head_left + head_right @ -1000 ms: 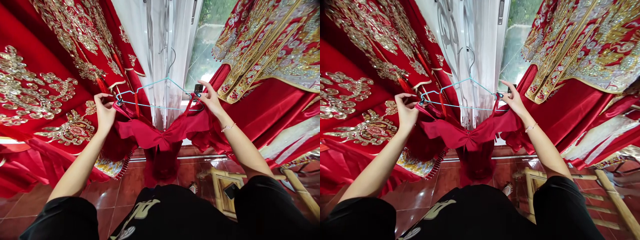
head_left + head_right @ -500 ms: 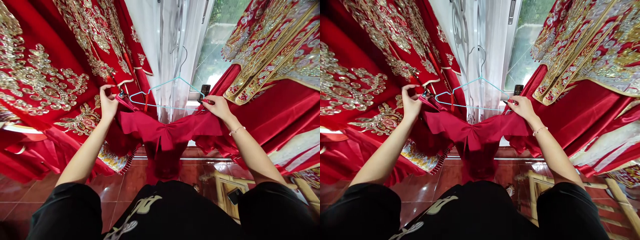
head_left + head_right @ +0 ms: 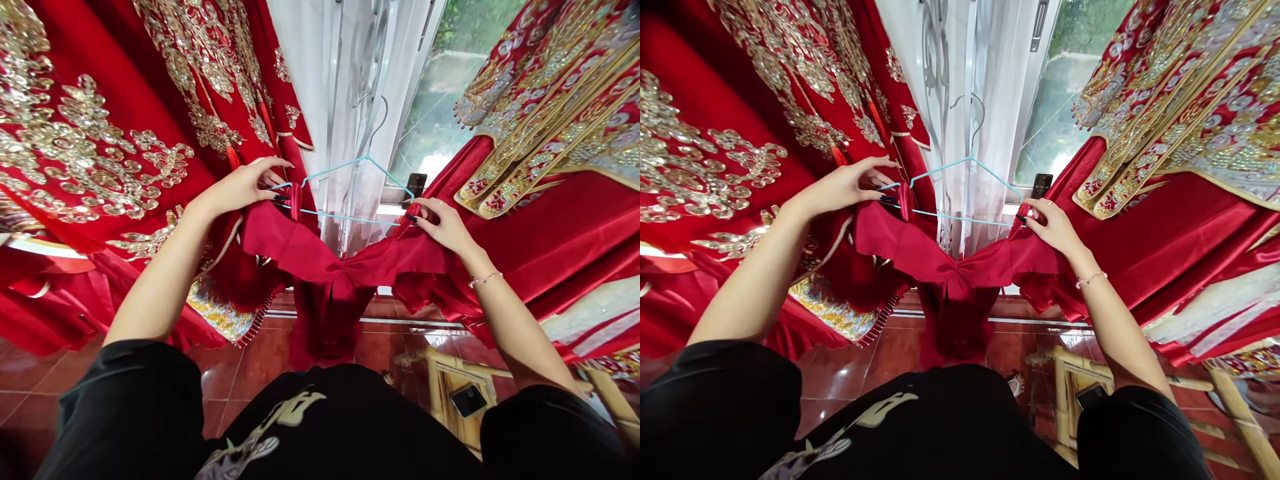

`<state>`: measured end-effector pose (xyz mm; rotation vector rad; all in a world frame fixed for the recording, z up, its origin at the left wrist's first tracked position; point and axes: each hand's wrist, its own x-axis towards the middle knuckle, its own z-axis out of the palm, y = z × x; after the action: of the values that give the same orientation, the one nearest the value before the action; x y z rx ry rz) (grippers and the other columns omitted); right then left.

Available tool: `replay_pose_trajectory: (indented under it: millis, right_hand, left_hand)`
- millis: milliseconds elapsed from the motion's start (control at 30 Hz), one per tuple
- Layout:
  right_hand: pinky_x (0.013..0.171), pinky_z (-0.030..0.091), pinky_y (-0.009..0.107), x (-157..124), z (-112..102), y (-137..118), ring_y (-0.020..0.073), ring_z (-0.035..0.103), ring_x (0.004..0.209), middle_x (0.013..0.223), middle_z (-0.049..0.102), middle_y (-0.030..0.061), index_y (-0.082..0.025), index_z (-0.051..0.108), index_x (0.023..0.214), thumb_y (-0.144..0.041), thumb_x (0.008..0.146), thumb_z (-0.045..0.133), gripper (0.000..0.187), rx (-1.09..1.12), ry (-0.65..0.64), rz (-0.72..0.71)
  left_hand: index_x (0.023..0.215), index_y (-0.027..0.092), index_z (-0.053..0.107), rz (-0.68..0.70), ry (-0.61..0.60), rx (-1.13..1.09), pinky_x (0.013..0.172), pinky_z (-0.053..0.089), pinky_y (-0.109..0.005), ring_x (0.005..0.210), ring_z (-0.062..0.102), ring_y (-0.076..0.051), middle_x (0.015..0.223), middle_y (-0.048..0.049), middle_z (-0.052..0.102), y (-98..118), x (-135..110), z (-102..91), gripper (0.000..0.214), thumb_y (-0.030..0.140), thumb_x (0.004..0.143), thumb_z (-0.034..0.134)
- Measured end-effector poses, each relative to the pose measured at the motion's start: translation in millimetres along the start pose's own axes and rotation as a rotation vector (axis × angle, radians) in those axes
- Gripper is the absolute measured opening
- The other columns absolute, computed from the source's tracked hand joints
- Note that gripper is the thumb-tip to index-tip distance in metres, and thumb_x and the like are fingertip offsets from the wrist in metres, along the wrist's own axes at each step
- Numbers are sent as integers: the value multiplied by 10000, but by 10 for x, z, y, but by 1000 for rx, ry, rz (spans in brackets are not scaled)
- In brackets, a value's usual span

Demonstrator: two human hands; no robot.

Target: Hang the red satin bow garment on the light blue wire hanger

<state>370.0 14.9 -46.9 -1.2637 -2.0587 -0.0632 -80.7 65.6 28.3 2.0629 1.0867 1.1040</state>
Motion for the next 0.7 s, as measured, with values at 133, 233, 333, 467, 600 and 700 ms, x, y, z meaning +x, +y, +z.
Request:
replay_pose_trajectory:
  millis: [133, 233, 333, 467, 600, 700]
  right_hand:
    - [838, 544, 465, -42, -29, -29, 253, 626, 786, 876, 672, 51, -261, 667, 1261, -399, 849, 608, 438, 110, -39, 71]
    - [909, 540, 472, -52, -72, -15, 268, 659, 890, 994, 700, 60, -266, 631, 1306, -482, 840, 648, 514, 215, -68, 93]
    - [999, 520, 479, -88, -207, 47, 285, 660, 1042, 1134, 693, 79, -289, 587, 1332, -599, 815, 677, 610, 303, -49, 60]
    - [1030, 493, 537, -130, -468, 141, 330, 608, 1153, 1163, 663, 112, -289, 702, 1076, -663, 807, 668, 462, 158, -31, 5]
    - [833, 562, 486, -66, -587, 197, 295, 633, 972, 1132, 622, 130, -260, 727, 869, -659, 815, 655, 409, 80, -240, -33]
    - [724, 558, 425, 25, -579, 205, 248, 640, 853, 1102, 637, 113, -245, 670, 852, -644, 799, 681, 403, 75, -351, -54]
  left_hand:
    - [943, 173, 707, -10, -6, -135, 1017, 569, -439, 1050, 707, -249, 969, -52, 686, 127, -104, 128, 360, 22, 626, 788]
    - [984, 182, 690, 55, -3, -114, 1050, 546, -460, 1114, 674, -253, 1077, -70, 677, 192, -93, 307, 335, 53, 681, 755]
    - [991, 222, 678, 155, 108, 81, 1091, 504, -498, 1218, 601, -288, 1145, -74, 642, 157, -108, 292, 339, 85, 692, 758]
    - [840, 253, 673, 207, 35, 386, 1109, 451, -541, 1150, 592, -311, 1021, -57, 652, 6, -229, 27, 191, 228, 705, 806]
    - [845, 276, 683, 161, 6, 310, 1020, 509, -464, 946, 620, -262, 920, -48, 672, -43, -325, -59, 176, 402, 762, 774]
    - [972, 282, 681, 137, 237, 285, 937, 550, -404, 940, 625, -243, 936, -59, 669, 5, -379, 26, 205, 449, 853, 688]
